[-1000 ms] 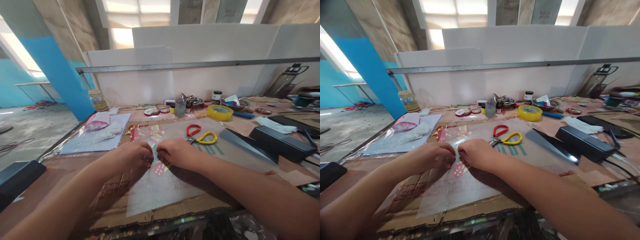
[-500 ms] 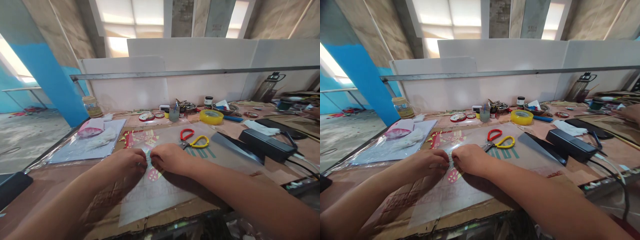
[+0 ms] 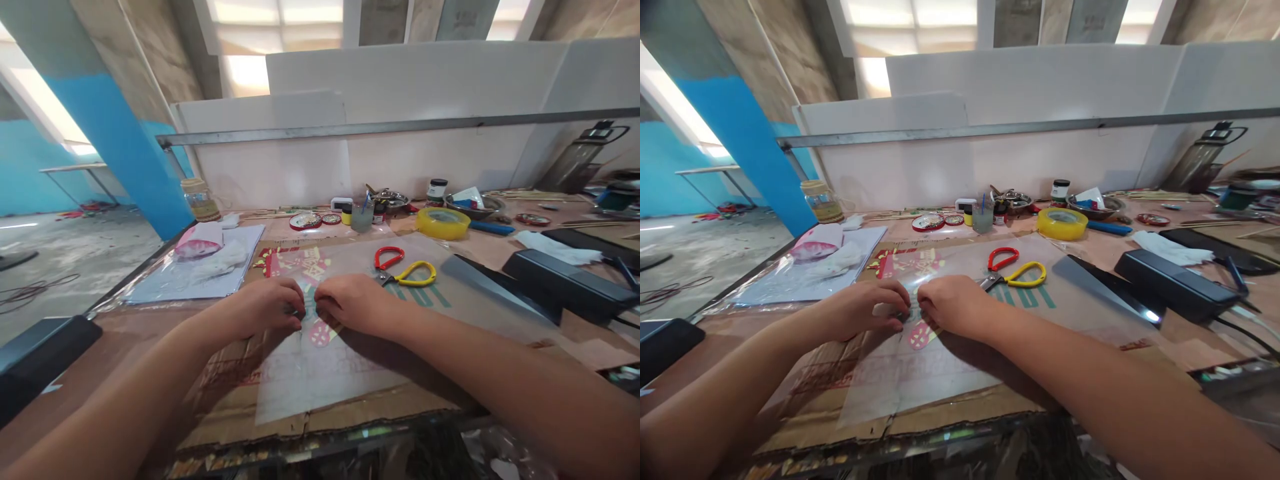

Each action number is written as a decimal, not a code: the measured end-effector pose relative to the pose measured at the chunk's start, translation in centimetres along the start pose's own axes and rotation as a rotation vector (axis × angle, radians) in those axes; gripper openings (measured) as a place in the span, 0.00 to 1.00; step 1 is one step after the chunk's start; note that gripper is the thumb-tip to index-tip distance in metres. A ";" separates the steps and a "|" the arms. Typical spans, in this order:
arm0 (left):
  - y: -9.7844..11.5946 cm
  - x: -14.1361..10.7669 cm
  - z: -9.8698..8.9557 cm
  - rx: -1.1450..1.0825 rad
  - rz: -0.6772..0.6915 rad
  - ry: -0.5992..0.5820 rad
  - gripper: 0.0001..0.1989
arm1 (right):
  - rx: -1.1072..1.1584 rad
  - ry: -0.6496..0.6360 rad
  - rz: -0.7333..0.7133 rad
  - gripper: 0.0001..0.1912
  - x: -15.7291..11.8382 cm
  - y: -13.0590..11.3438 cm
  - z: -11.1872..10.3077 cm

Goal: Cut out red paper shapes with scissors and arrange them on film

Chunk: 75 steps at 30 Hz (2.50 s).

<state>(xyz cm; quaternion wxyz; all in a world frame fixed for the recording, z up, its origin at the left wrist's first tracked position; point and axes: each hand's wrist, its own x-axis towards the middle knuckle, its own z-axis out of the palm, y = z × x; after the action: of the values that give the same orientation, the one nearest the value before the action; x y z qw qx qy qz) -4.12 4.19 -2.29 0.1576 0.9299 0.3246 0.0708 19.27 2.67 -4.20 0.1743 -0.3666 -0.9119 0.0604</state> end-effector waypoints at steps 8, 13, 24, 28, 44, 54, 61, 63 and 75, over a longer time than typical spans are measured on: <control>1.3 0.4 -0.3 0.092 -0.041 -0.078 0.05 | -0.006 0.006 0.008 0.09 0.1 -0.4 -0.1; 0.9 0.2 0.3 0.140 -0.001 -0.060 0.06 | -0.041 0.010 0.014 0.09 0.1 -0.6 0.0; -0.5 0.2 0.0 -0.057 0.042 0.014 0.08 | -0.010 0.031 -0.018 0.08 -0.1 0.2 0.2; -0.1 -0.5 -0.5 -0.095 0.033 -0.023 0.06 | 0.002 0.026 -0.022 0.07 -0.1 0.3 0.3; 1.2 -0.6 0.4 0.154 0.097 -0.028 0.08 | -0.002 0.008 0.003 0.08 0.0 0.0 0.1; 1.2 -0.3 1.1 0.228 0.078 0.007 0.09 | -0.006 0.012 -0.002 0.08 0.0 -0.2 -0.1; 0.1 0.6 2.0 0.248 -0.077 0.208 0.07 | -0.029 0.029 0.036 0.14 0.1 -0.4 -0.4; 0.2 0.8 2.6 0.317 -0.071 0.261 0.08 | -0.028 0.036 0.019 0.15 0.1 -0.5 -0.2; -0.4 0.4 1.4 0.294 -0.151 0.426 0.13 | 0.268 0.100 0.206 0.05 0.6 -0.3 1.0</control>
<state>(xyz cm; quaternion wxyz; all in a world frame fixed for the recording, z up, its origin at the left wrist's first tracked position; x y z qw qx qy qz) -3.72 4.33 -3.75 -0.0464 0.8801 0.4257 0.2050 18.28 2.87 -4.89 0.2595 -0.4343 -0.8434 0.1807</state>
